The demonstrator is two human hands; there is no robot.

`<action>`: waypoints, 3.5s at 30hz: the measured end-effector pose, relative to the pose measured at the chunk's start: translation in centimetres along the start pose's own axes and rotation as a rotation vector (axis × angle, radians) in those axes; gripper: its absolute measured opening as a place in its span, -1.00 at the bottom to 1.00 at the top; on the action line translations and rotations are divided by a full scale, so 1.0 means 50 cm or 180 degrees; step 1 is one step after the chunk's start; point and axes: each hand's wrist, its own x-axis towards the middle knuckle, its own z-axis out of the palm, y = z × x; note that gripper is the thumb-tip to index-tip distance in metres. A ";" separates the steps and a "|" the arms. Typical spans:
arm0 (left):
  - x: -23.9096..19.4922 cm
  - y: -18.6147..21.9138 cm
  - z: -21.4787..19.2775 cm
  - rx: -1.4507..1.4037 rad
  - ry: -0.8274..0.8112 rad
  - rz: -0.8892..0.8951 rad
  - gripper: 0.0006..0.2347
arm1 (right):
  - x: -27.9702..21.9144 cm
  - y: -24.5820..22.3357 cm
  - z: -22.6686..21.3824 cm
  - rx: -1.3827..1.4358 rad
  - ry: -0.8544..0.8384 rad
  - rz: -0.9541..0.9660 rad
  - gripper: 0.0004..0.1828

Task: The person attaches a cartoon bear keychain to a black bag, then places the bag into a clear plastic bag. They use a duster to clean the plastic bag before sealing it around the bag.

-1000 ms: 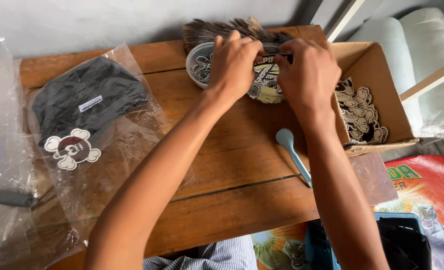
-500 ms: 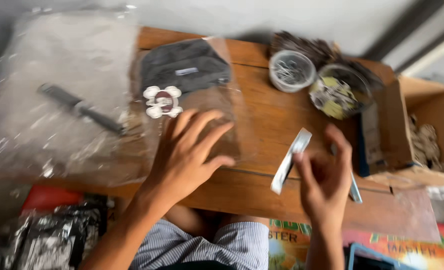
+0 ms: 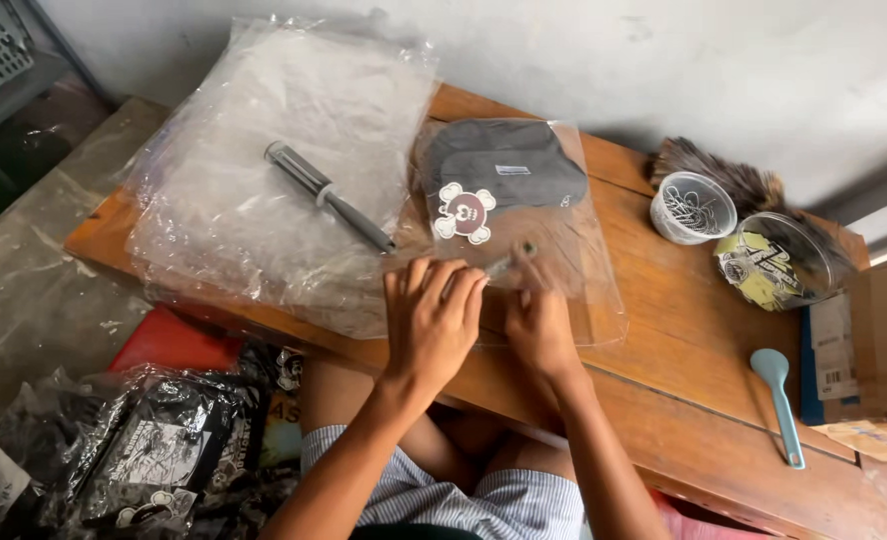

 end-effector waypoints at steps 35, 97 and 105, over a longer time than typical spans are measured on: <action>0.078 -0.187 0.043 0.0050 -0.1479 -0.0948 -0.70 | 0.056 -0.017 -0.190 -0.1046 0.0787 0.0681 -0.62; -0.056 -0.181 0.011 0.0410 -0.2380 0.0516 -0.37 | -0.013 0.050 -0.288 0.1438 0.1713 0.0906 -0.82; -0.049 -0.211 0.011 0.0544 -0.2661 0.0319 -0.32 | 0.006 0.051 -0.321 0.1978 0.2213 0.0845 -0.94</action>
